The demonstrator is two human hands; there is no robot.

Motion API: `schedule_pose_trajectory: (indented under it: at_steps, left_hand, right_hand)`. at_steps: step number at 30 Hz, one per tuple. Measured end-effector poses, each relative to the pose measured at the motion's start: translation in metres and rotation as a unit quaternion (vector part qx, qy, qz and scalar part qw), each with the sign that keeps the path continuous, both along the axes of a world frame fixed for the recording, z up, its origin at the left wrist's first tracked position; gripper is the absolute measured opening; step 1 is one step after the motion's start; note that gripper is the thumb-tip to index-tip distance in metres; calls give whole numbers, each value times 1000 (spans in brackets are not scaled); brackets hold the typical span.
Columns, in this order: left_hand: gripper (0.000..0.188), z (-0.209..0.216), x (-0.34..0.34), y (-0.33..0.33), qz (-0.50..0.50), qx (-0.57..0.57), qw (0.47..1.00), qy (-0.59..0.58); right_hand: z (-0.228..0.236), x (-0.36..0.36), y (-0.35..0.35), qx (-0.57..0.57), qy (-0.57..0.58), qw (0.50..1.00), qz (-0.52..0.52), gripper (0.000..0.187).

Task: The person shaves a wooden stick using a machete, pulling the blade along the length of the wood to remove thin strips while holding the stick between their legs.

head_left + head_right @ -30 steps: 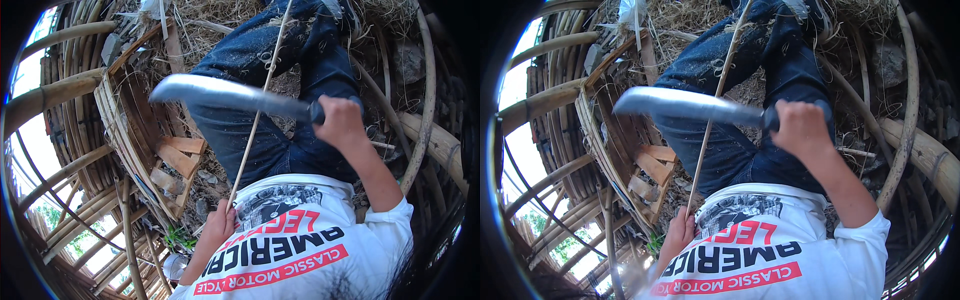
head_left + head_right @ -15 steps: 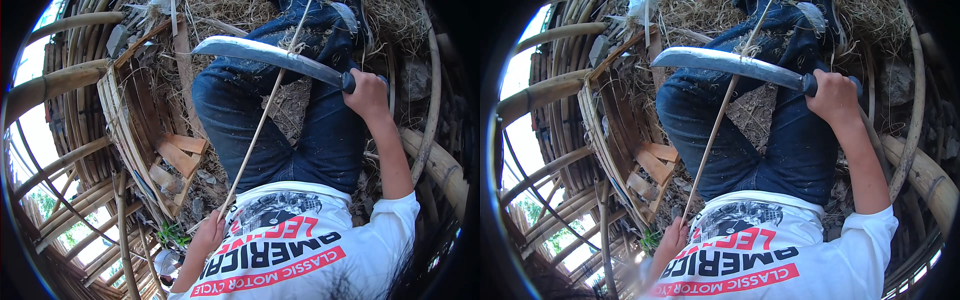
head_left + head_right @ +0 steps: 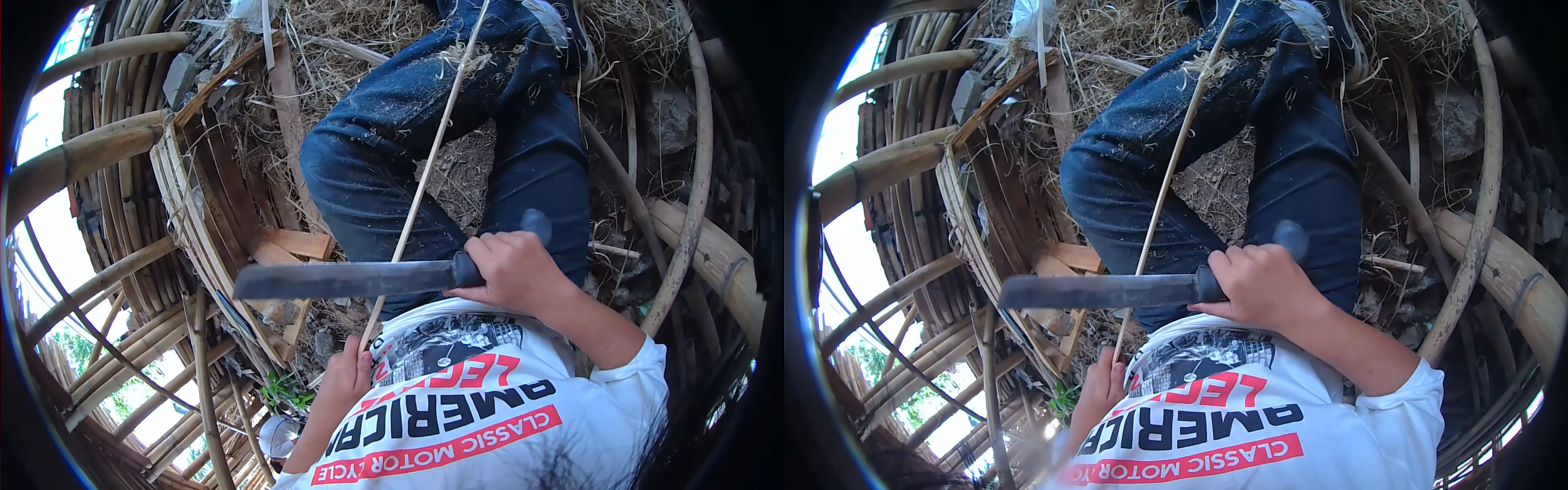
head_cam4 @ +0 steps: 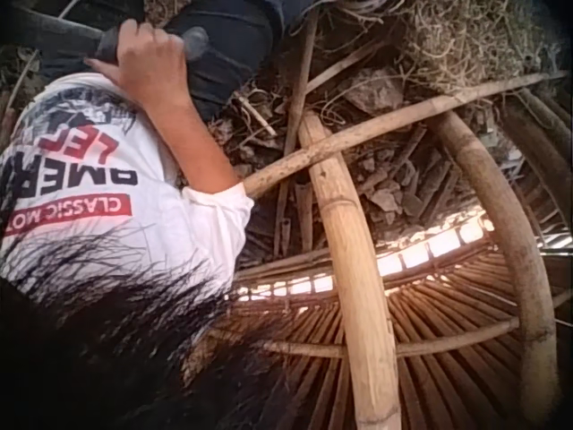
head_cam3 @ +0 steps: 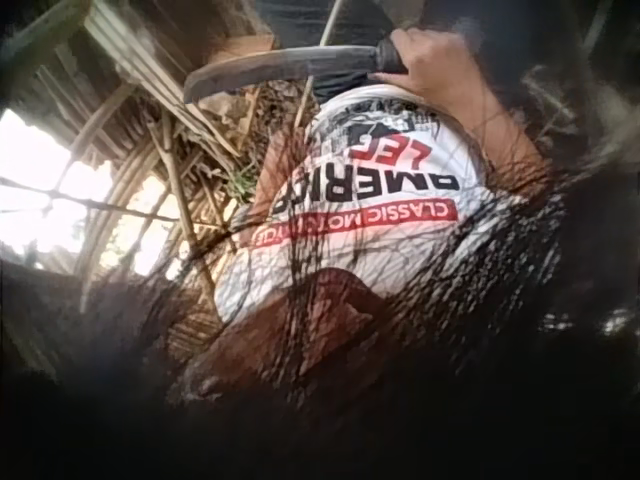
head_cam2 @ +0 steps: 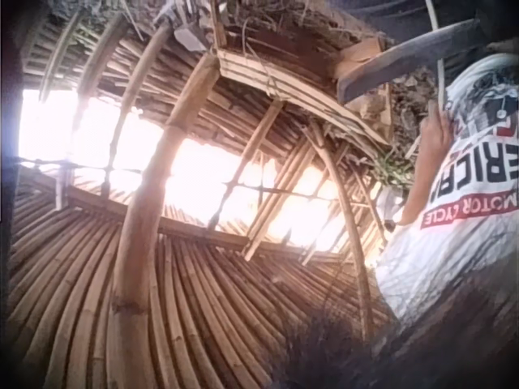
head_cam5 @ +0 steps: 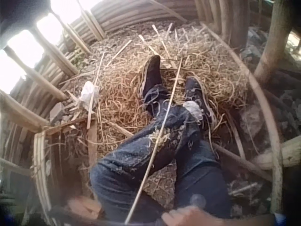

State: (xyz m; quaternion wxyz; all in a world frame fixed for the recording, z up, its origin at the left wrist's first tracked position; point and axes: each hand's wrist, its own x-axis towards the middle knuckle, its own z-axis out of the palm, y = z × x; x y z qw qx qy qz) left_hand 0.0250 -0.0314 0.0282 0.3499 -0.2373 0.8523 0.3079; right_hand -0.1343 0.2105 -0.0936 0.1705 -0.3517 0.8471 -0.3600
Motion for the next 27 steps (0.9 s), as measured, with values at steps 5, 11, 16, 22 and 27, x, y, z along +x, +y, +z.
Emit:
schedule_pose_trajectory:
  at_steps: [5,11,16,22,27]
  left_hand:
    - [16,1,11,-7,-17,-4,999,30]
    - [17,4,0,-3,-8,39,999,14]
    - [20,0,-3,-4,11,107,994,-4]
    - [22,-2,-16,6,48,116,991,-38]
    - [22,1,-33,20,73,110,988,-84]
  right_hand:
    - [-8,-45,15,62,92,993,-46,52]
    - [-33,-117,62,137,67,953,-261,55]
    - [-23,-75,39,48,12,965,-257,49]
    - [-2,-9,10,-11,-48,985,-164,51]
    - [22,26,-2,-24,-132,987,-91,55]
